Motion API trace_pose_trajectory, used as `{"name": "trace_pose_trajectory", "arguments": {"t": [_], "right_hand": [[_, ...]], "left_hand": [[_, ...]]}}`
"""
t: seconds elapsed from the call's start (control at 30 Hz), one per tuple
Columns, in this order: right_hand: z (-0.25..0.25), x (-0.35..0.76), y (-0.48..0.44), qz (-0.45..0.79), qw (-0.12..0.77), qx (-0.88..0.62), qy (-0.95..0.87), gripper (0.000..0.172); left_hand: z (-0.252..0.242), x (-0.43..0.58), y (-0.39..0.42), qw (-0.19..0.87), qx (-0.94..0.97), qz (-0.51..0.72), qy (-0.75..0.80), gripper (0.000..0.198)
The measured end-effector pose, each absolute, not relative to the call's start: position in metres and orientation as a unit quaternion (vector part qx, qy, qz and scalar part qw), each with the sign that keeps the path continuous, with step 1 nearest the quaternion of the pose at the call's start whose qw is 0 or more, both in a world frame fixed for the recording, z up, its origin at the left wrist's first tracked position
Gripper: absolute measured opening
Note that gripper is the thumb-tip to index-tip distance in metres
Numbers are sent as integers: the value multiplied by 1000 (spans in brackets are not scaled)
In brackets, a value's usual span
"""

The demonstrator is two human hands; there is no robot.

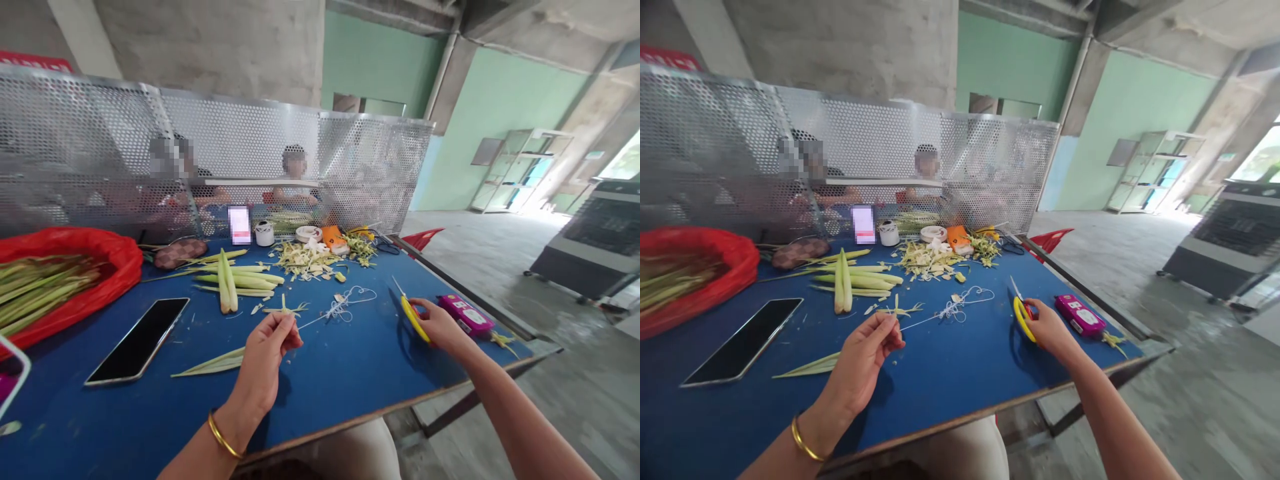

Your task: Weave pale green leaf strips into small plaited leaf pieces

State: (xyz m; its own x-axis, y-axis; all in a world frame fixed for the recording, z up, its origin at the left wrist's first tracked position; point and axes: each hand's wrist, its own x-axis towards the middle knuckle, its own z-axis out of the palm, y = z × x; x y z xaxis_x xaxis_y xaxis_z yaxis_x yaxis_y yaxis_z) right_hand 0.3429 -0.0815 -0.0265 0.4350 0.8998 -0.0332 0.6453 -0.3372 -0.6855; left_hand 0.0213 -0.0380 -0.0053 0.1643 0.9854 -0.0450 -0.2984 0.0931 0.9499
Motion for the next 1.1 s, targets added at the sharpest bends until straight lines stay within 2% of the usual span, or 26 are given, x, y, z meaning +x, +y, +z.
{"name": "trace_pose_trajectory", "arguments": {"t": [0.1,0.17,0.23,0.3,0.43,0.7,0.83,1.1], "right_hand": [[-23,319,-104,339,374,-698,-507,34],[-22,301,-119,576,468,-524,-419,42],[-22,285,-130,710,478,-405,-322,46],[-22,273,-139,767,468,-348,-268,50],[-23,259,-150,795,450,-300,-276,66],[-11,238,-123,829,410,-335,-181,37],[-8,240,-97,836,411,-331,-148,36],[-10,263,-87,811,467,-330,-125,36]], "left_hand": [[-5,23,-37,628,436,513,391,29],[-3,24,-38,627,431,518,390,29],[0,26,-38,626,425,526,388,28],[3,27,-38,624,421,534,385,27],[7,29,-39,622,418,542,380,26],[8,33,-44,630,420,535,375,27],[8,29,-47,635,424,525,376,27],[5,19,-43,641,396,534,383,28]]}}
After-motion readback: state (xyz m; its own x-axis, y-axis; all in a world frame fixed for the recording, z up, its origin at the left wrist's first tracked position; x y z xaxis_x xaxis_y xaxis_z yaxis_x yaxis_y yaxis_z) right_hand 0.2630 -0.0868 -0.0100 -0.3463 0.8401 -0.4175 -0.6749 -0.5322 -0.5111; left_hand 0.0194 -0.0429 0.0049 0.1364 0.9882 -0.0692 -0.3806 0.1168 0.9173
